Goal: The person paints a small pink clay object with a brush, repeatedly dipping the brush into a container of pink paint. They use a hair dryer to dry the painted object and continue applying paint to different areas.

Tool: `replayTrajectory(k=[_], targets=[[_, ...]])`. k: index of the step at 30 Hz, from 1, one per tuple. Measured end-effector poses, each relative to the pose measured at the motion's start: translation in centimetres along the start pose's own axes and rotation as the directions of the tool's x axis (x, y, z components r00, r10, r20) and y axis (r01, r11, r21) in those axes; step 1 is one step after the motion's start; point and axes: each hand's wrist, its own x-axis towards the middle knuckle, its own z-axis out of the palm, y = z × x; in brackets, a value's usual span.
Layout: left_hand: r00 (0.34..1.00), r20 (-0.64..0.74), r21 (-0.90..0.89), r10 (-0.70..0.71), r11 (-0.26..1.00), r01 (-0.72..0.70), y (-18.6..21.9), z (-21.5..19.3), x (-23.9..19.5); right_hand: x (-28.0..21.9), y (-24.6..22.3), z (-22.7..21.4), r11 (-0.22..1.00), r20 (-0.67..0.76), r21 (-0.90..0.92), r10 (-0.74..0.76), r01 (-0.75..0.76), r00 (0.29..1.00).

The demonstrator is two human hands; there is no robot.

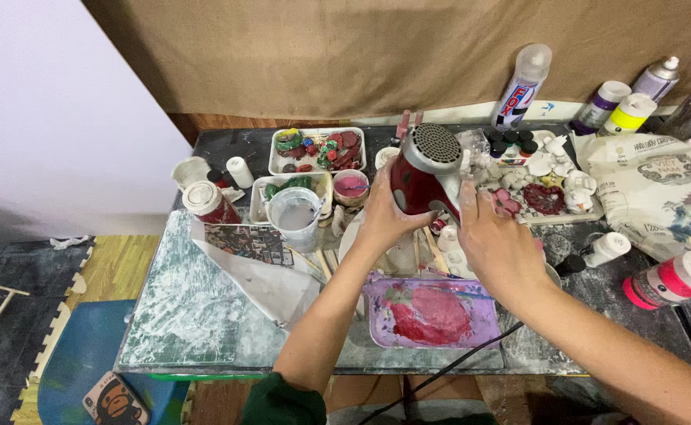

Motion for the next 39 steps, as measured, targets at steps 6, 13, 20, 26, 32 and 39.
replayTrajectory(k=[6, 13, 20, 26, 32, 39], targets=[[0.999, -0.029, -0.029, 0.026, 0.999, -0.027, -1.8, 0.4, -0.7, 0.0, -0.2, 0.3, 1.0, -0.041, -0.01, -0.02, 0.02, 0.999], [0.999, -0.021, -0.067, 0.045, 0.997, -0.047, -2.6, 0.9, 0.0, 0.5, -0.2, 0.0, 0.997, -0.011, 0.073, 0.017, -0.016, 1.0], [0.999, -0.022, -0.2, 0.027, 0.979, -0.031, -2.8, 1.2, -0.2, 0.8, -0.3, 0.5, 1.0, -0.009, 0.007, -0.002, 0.002, 1.0], [0.999, -0.014, -0.187, 0.029, 0.982, -0.031, -3.3, 1.2, 0.0, 1.0, -0.4, 0.4, 0.999, -0.019, 0.053, 0.0, 0.001, 1.0], [1.0, -0.027, -0.133, 0.009, 0.991, -0.013, -3.4, 1.2, -0.3, 1.1, -0.4, 0.3, 0.995, 0.008, 0.103, -0.006, 0.005, 1.0], [1.0, -0.021, -0.14, -0.001, 0.99, -0.002, -3.0, 1.0, -0.3, 1.1, -0.6, -0.3, 0.999, 0.011, 0.006, -0.04, 0.04, 0.999]])
